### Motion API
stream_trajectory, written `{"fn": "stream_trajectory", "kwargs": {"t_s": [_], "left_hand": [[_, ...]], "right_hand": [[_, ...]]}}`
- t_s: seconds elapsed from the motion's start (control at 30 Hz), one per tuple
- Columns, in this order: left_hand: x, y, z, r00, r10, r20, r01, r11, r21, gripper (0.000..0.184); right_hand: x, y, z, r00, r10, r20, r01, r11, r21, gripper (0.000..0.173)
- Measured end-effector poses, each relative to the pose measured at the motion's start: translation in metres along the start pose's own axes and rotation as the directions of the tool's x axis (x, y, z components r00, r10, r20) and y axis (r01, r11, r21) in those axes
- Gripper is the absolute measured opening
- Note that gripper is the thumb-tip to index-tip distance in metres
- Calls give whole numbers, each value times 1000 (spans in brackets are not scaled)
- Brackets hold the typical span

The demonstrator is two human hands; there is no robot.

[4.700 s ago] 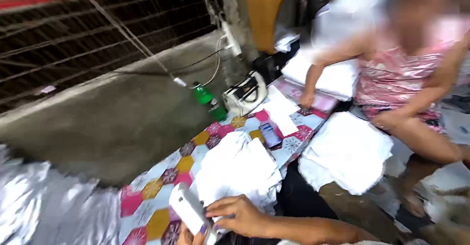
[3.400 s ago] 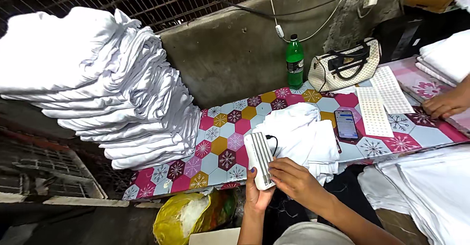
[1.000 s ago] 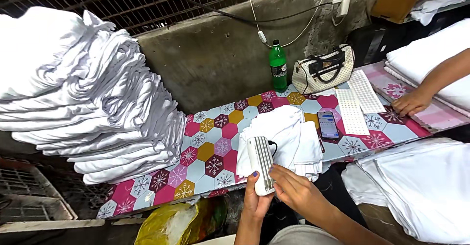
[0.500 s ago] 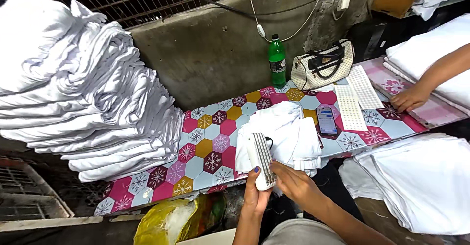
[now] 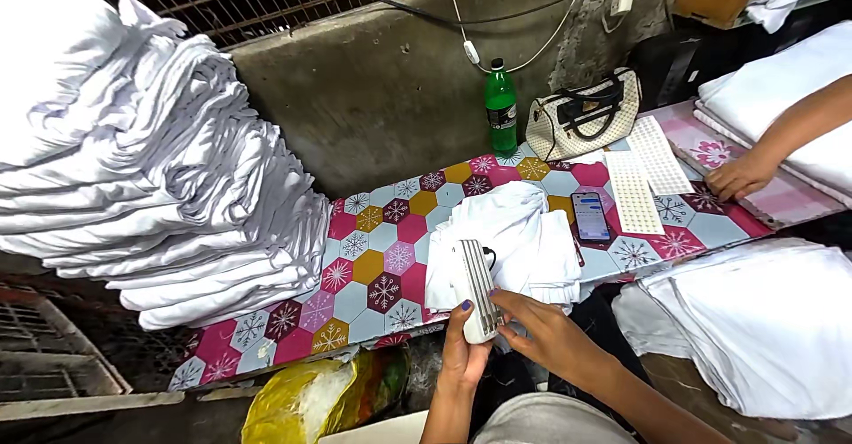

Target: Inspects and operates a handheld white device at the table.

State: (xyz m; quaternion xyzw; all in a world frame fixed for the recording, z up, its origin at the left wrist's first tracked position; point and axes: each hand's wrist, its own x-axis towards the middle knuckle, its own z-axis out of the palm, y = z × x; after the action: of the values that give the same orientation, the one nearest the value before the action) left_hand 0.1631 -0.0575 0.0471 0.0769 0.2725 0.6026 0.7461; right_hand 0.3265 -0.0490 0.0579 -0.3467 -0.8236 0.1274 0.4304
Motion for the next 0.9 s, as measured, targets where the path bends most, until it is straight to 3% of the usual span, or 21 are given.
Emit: {"fn": "stream_trajectory", "kwargs": {"t_s": [0.2,0.9], "left_hand": [[0,-3,1,1000,2,-14,-1,999,44,66],[1,-6,4,994,105,-7,-102,975,197,64]], "right_hand": [[-4,-3,3,998,-62,-11,60,990,-127,29],[-15,-4,20,991,-108,-83,86,969,-232,22]]}}
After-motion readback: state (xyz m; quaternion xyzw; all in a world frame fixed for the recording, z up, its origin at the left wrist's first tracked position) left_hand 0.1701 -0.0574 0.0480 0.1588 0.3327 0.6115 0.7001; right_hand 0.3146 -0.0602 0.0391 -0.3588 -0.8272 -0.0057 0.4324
